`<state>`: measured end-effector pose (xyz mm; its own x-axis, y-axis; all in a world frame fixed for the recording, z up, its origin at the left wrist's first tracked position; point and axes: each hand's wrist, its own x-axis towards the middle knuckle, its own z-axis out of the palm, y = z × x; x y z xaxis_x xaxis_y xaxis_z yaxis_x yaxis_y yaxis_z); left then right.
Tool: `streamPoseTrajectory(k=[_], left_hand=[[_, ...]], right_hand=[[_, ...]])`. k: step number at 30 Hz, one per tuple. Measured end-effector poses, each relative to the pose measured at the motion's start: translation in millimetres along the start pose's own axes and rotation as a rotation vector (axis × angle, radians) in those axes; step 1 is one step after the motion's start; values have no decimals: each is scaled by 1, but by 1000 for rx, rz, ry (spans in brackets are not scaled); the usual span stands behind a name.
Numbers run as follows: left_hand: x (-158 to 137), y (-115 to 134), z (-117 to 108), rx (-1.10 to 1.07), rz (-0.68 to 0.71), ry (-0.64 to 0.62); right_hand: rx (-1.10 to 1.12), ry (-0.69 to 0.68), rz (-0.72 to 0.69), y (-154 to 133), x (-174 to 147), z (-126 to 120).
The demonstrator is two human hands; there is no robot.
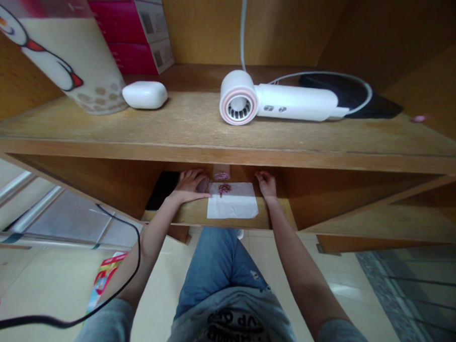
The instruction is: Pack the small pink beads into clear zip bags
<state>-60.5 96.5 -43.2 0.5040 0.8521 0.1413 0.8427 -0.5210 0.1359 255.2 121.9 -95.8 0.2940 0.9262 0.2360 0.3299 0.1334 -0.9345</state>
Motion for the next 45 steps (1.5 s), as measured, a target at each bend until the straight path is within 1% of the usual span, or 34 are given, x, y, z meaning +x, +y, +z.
streamPoseTrajectory(k=[3,7,11,16,21,26,28,32,35,39,42,45], left_hand=[[-1,0,1,-1,7,5],[-1,0,1,-8,9,-27],[-2,0,1,-11,12,-23],[-3,-1,4,-12,15,-50],[-4,4,-2,-14,5,7],[-2,24,-10,-57,-19,81],[-1,34,-6,-68,-17,97],[0,49,9,-85,-9,137],[-2,54,18,-93,0,146],[-5,55,22,-84,-9,189],[-6,55,22,-96,-19,192],[-5,55,22,-108,-35,176]], right_hand=[[2,4,-10,0,0,1],[10,5,-14,0,1,1],[-8,7,-31,1,1,0],[-10,7,-33,1,1,1],[-18,3,-27,1,1,1],[-46,2,-28,-1,0,0],[-59,2,-19,-2,0,0],[-65,-14,-30,-3,-1,0],[-71,-15,-42,-2,-1,0],[-106,-12,-65,-4,-1,1],[-183,-51,-128,-13,-6,0],[-357,-140,-174,-28,-18,0]])
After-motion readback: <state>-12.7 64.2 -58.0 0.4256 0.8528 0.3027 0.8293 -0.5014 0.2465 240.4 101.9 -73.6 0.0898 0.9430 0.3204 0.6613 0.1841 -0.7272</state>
